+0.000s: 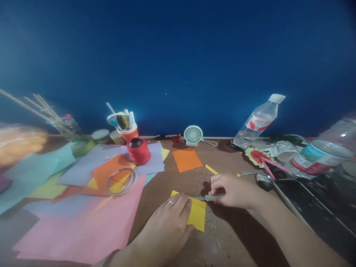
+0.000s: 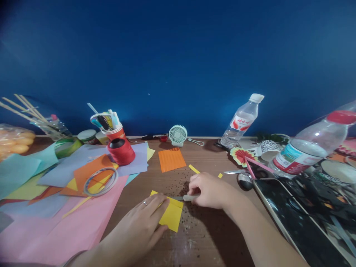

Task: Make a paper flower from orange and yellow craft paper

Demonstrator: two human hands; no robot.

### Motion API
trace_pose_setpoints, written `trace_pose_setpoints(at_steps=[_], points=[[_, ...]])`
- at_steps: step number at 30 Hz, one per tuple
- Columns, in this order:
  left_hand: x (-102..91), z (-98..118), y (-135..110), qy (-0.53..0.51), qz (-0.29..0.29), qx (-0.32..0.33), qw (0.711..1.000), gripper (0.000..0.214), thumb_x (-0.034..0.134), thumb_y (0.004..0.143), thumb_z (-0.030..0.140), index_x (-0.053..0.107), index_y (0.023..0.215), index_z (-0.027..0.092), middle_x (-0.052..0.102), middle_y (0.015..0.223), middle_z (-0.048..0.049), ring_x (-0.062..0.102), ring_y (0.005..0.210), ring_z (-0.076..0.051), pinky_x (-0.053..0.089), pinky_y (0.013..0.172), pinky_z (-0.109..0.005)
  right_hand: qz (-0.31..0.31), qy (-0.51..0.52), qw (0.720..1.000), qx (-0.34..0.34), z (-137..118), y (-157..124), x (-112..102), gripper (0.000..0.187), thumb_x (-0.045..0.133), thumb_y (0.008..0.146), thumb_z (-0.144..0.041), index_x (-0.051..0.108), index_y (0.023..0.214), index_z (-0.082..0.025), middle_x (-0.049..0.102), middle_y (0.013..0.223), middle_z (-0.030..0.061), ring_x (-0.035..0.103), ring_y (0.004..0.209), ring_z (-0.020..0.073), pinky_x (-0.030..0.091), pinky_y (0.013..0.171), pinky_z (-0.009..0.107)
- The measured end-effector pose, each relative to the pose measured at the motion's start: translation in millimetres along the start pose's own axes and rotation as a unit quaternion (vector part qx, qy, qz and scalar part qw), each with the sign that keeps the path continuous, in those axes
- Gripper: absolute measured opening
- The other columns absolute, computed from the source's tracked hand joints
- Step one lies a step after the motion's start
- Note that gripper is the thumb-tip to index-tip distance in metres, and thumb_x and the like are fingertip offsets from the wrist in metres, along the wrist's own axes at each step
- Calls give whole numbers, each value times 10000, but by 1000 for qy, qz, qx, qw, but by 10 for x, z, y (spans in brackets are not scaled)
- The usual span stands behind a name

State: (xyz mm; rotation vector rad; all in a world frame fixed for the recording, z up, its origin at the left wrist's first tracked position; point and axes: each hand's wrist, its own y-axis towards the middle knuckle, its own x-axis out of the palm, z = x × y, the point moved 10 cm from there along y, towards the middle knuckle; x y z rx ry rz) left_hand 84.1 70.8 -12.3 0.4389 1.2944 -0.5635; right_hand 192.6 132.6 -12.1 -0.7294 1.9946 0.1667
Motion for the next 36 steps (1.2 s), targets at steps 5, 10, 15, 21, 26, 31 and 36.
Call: trace_pose_setpoints(at_steps=[5, 10, 15, 21, 26, 31, 36], points=[[34, -61, -10, 1, -11, -33, 999, 474, 475, 762, 203, 389, 1226, 160, 467, 1216, -95, 501, 1027, -243, 463, 820, -357, 8, -3, 1000, -8, -21, 9, -14, 126, 586, 591, -109, 507, 513, -167, 498, 631, -31, 456, 570, 96, 302, 514, 217], [-53, -65, -10, 39, 20, -38, 998, 443, 505, 762, 288, 453, 1186, 171, 481, 1202, -82, 441, 1080, -278, 391, 906, -425, 5, 4, 1000, -1, -6, 14, -5, 129, 586, 591, -120, 499, 508, -168, 491, 640, -34, 444, 567, 94, 295, 511, 218], [-85, -82, -26, 43, 19, -49, 998, 444, 489, 781, 350, 460, 1190, 179, 530, 1138, -84, 460, 1042, -274, 387, 895, -441, 0, 7, 1000, 1, -8, 15, -2, 145, 565, 588, -106, 476, 490, -164, 492, 643, -36, 445, 565, 89, 301, 508, 214], [-89, -77, -26, 57, 27, -47, 997, 449, 477, 786, 367, 481, 1170, 135, 543, 1144, -119, 472, 1048, -284, 377, 902, -435, 5, 6, 1000, -4, -39, 17, -12, 136, 566, 599, -97, 507, 498, -166, 507, 650, -29, 460, 571, 95, 316, 521, 219], [-74, -61, -20, 55, 19, -41, 997, 442, 451, 802, 345, 472, 1190, 134, 547, 1158, -109, 480, 1045, -284, 379, 901, -435, 6, 5, 1000, -18, -72, 24, -11, 150, 572, 630, -121, 526, 494, -163, 507, 643, -22, 465, 562, 96, 329, 531, 222], [-65, -72, -27, 51, 13, -45, 998, 440, 423, 819, 342, 467, 1202, 132, 545, 1165, -100, 471, 1056, -280, 370, 911, -429, 9, 15, 1000, -19, -52, 32, 7, 132, 569, 645, -135, 552, 518, -164, 513, 652, -22, 469, 561, 93, 328, 526, 220], [-84, -50, -16, 49, 14, -29, 998, 458, 397, 833, 337, 421, 1242, 133, 548, 1155, -97, 467, 1057, -273, 364, 916, -426, 10, 24, 999, -21, -52, 39, 22, 144, 565, 679, -178, 569, 535, -168, 527, 670, -18, 480, 564, 93, 335, 527, 225]])
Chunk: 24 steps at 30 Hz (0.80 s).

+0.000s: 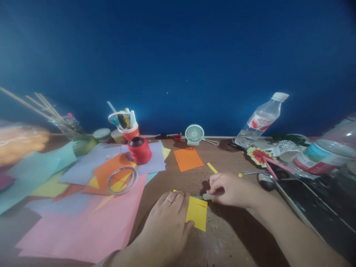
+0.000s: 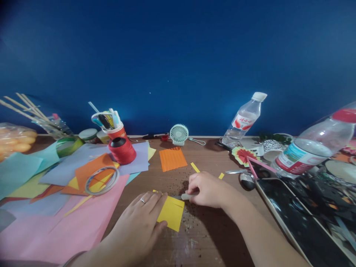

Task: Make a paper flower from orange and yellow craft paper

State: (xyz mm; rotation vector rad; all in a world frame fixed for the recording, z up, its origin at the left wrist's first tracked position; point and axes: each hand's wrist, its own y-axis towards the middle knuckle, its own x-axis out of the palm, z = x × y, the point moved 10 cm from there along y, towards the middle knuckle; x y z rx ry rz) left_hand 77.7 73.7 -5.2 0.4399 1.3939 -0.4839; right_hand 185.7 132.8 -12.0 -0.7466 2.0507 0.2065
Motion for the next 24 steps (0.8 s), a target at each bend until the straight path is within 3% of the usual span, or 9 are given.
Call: trace_pose_setpoints(at_steps=[13, 24], points=[[-7, 70, 1, 67, 20, 26, 997, 394, 382, 837, 268, 482, 1170, 82, 565, 1122, -138, 483, 1043, -280, 363, 909, -419, 6, 1, 1000, 7, -50, 40, -19, 143, 558, 643, -130, 543, 504, -160, 504, 646, -20, 463, 558, 88, 323, 508, 213], [22, 96, -2, 100, 36, 46, 993, 370, 372, 841, 249, 499, 1147, 84, 565, 1114, -130, 491, 1030, -273, 345, 926, -429, 5, -4, 1000, -8, -48, 83, 16, 157, 573, 689, -203, 579, 538, -163, 524, 674, -13, 487, 570, 89, 339, 524, 217]])
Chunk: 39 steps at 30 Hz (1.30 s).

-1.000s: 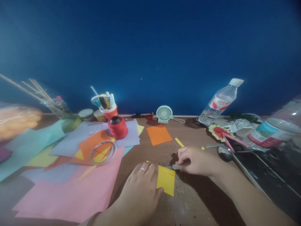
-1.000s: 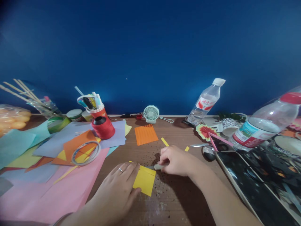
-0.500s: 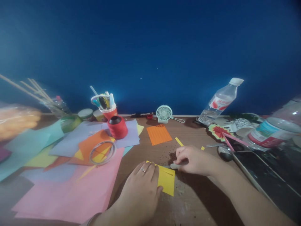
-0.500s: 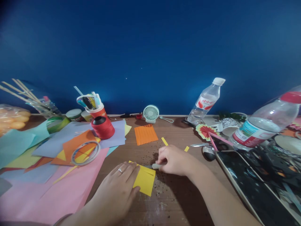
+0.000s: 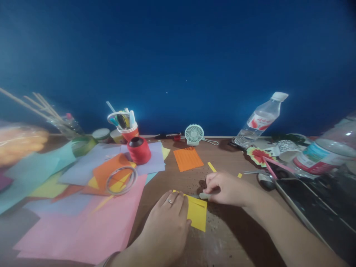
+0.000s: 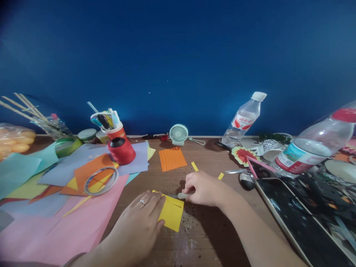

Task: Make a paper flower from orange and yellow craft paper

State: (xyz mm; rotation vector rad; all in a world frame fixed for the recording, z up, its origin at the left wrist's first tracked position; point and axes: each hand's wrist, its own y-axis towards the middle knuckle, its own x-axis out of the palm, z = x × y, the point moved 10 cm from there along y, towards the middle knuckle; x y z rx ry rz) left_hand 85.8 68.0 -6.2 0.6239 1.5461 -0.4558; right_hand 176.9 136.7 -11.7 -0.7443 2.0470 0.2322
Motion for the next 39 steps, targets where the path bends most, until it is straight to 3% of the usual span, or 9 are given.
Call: trace_pose_setpoints(at_steps=[8, 13, 22, 29, 39], points=[[-45, 16, 5, -5, 19, 7, 1000, 365, 387, 837, 261, 516, 1131, 88, 582, 1086, -107, 486, 1036, -256, 293, 971, -428, 10, -3, 1000, -20, -34, 28, 8, 139, 588, 688, -197, 606, 554, -165, 545, 679, -11, 488, 570, 88, 354, 548, 223], [-98, 5, 1, -17, 35, -4, 999, 353, 425, 819, 259, 535, 1115, 102, 589, 1076, -106, 500, 1004, -258, 358, 896, -406, 11, -2, 1000, -27, -27, 31, 16, 152, 578, 710, -244, 616, 582, -173, 548, 695, -6, 497, 580, 93, 356, 553, 229], [-115, -5, 11, -29, 19, -13, 999, 355, 431, 813, 248, 533, 1121, 105, 589, 1062, -109, 496, 998, -266, 370, 883, -423, 14, -5, 999, -29, -42, 61, 42, 155, 573, 723, -260, 631, 605, -178, 553, 713, 7, 498, 586, 105, 340, 544, 235], [-13, 13, -17, -21, 4, -13, 1000, 382, 392, 825, 215, 468, 1180, 97, 553, 1122, -114, 474, 1041, -269, 420, 835, -402, 18, -19, 999, -24, -71, 68, 51, 213, 558, 758, -284, 628, 586, -178, 534, 696, 11, 480, 590, 110, 322, 546, 241], [91, 183, -94, 24, 15, 78, 997, 414, 392, 818, 181, 434, 1218, 82, 515, 1208, -131, 456, 1103, -286, 392, 883, -415, 19, -15, 999, -37, -98, 56, 56, 171, 537, 727, -187, 584, 564, -169, 524, 693, -8, 475, 582, 91, 317, 527, 222]])
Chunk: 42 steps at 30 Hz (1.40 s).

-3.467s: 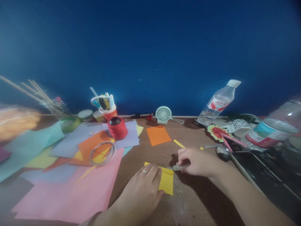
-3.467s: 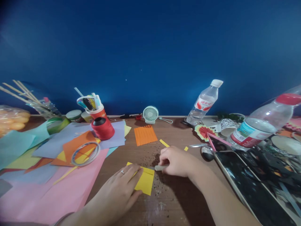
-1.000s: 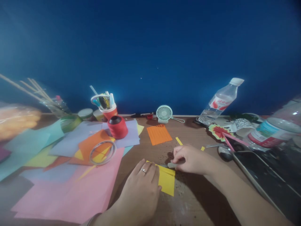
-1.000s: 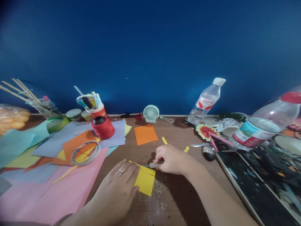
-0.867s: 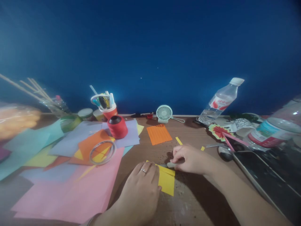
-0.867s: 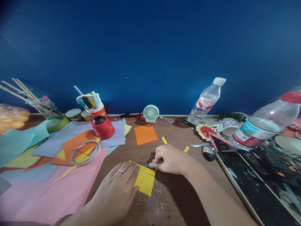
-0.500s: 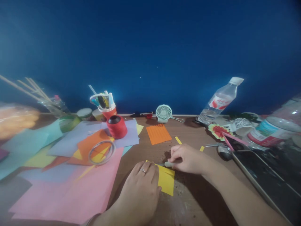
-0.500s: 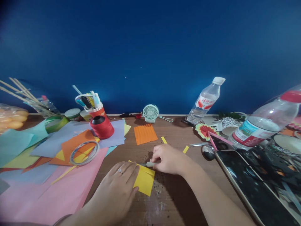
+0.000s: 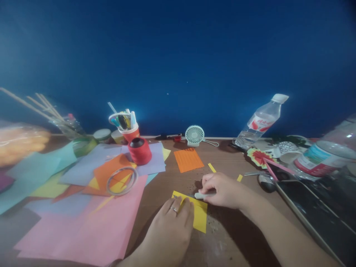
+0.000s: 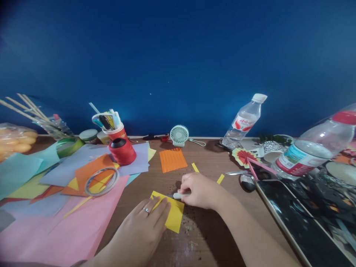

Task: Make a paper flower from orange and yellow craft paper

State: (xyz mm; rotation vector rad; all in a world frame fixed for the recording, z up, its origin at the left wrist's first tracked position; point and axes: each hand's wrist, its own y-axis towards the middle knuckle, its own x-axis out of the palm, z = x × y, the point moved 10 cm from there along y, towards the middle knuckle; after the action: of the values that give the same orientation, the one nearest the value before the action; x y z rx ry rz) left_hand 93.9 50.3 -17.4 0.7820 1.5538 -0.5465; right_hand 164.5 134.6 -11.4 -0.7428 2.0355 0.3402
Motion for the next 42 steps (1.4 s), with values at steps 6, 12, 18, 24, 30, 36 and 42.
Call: trace_pose_setpoints(at_steps=[6, 12, 18, 24, 30, 36, 42], points=[[-39, -13, -19, 10, 25, -15, 1000, 397, 381, 825, 162, 443, 1212, 95, 547, 1180, -112, 483, 1076, -246, 385, 889, -375, -6, 5, 1000, 16, 52, -10, -16, 176, 542, 707, -178, 548, 532, -165, 512, 676, -18, 472, 571, 86, 314, 525, 219], [-47, 8, -17, 9, 29, -6, 1000, 408, 399, 811, 143, 432, 1213, 81, 549, 1177, -116, 491, 1066, -228, 396, 887, -348, -20, 3, 999, 32, 70, -23, -26, 161, 544, 699, -177, 554, 539, -164, 528, 691, -15, 462, 561, 84, 310, 518, 220], [-75, 3, 0, 1, 30, -4, 1000, 400, 399, 805, 130, 448, 1198, 76, 567, 1152, -104, 507, 1039, -224, 402, 886, -337, -18, 3, 999, 31, 63, -4, -20, 161, 549, 698, -176, 564, 538, -159, 519, 676, -12, 462, 560, 87, 307, 520, 223], [-64, 4, -8, -1, 31, -5, 1000, 393, 405, 817, 152, 442, 1202, 81, 561, 1155, -116, 500, 1053, -229, 392, 891, -345, -8, 5, 1000, 28, 51, 23, -11, 159, 548, 700, -184, 572, 544, -165, 533, 694, -12, 470, 572, 89, 307, 516, 219], [-59, 12, -15, 4, 36, -2, 999, 390, 394, 816, 140, 450, 1196, 75, 556, 1164, -119, 498, 1053, -233, 388, 893, -342, -14, 6, 1000, 26, 46, 52, 30, 145, 540, 715, -201, 610, 591, -173, 541, 715, -3, 479, 582, 95, 305, 521, 228], [-41, 14, -5, 2, 27, -2, 1000, 411, 396, 801, 125, 441, 1205, 68, 558, 1159, -122, 500, 1053, -239, 392, 900, -343, -15, 2, 1000, 27, 32, 82, 38, 147, 541, 728, -231, 628, 622, -179, 548, 735, 2, 475, 587, 99, 297, 517, 232], [-45, 23, 0, 4, 23, 1, 1000, 422, 402, 784, 102, 435, 1202, 58, 555, 1160, -132, 505, 1048, -237, 404, 887, -347, -17, -8, 999, 31, 20, 121, 48, 158, 543, 728, -247, 631, 617, -179, 550, 726, 3, 459, 571, 98, 278, 497, 232]])
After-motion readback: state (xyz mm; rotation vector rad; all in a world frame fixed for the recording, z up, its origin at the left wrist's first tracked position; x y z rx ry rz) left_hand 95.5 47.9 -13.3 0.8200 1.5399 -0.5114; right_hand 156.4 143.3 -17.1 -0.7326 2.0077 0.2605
